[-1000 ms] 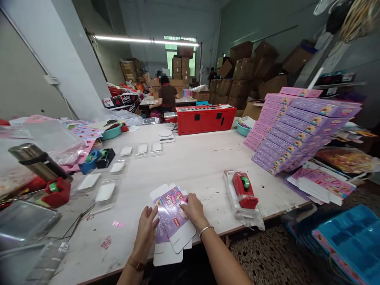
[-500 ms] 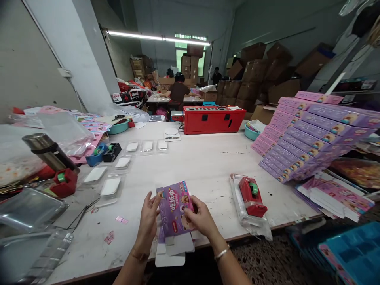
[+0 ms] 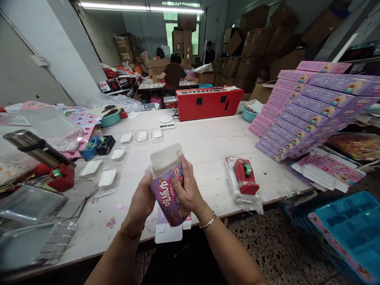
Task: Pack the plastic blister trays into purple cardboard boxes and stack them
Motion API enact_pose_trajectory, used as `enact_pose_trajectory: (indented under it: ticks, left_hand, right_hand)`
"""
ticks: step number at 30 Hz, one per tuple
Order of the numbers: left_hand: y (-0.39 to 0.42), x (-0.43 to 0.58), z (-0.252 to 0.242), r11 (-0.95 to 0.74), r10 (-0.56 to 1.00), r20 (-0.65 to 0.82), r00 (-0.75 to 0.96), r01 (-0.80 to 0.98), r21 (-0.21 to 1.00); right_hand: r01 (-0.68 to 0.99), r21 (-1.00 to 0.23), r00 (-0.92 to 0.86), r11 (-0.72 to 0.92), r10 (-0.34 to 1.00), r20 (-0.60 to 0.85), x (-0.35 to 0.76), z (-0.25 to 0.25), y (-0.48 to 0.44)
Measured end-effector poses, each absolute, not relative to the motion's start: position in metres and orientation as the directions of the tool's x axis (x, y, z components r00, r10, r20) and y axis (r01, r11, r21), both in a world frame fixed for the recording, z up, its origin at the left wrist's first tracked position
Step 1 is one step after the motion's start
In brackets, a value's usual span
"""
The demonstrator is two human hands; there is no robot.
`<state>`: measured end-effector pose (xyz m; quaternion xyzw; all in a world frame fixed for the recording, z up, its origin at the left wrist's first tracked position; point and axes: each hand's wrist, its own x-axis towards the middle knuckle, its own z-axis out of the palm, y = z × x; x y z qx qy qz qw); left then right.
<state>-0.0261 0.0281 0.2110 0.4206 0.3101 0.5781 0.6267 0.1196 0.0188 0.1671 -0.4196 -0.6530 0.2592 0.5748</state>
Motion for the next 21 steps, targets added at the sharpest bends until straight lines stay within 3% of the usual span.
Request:
enact_pose_trajectory:
  ticks: [2, 4, 8, 11, 15, 18, 21]
  left_hand:
    - [0.027, -0.029, 0.201, 0.053, 0.971, 0.053, 0.233, -0.426, 0.903]
    - [0.027, -0.032, 0.185, -0.009, 0.993, 0.052, 0.111, -0.358, 0.934]
    - [0.029, -0.041, 0.143, -0.395, 0.868, 0.349, -0.353, -0.066, 0.916]
    - [0.029, -0.053, 0.119, -0.460, 0.831, 0.444, -0.335, 0.035, 0.887]
    - [0.031, -0.062, 0.105, -0.263, 0.962, 0.246, -0.118, -0.156, 0.952]
    - [0.032, -0.056, 0.105, -0.159, 0.985, 0.118, -0.127, -0.393, 0.906]
    - [0.035, -0.048, 0.111, -0.178, 0.980, 0.109, -0.166, -0.489, 0.854]
  right_hand:
    - [0.175, -0.855, 0.091, 0.489, 0.856, 0.508, 0.114, 0.150, 0.023]
    - [0.132, -0.863, 0.188, 0.487, 0.843, 0.504, 0.104, 0.129, 0.022]
    - [0.223, -0.788, 0.229, 0.574, 0.755, 0.614, 0.093, 0.097, 0.016]
    - [0.318, -0.672, 0.120, 0.669, 0.674, 0.729, 0.103, 0.091, 0.015]
    - [0.398, -0.491, 0.020, 0.775, 0.527, 0.849, 0.125, 0.096, 0.025]
    - [0.385, -0.495, 0.069, 0.779, 0.511, 0.857, 0.129, 0.102, 0.033]
    - [0.308, -0.509, 0.109, 0.804, 0.502, 0.858, 0.125, 0.109, 0.037]
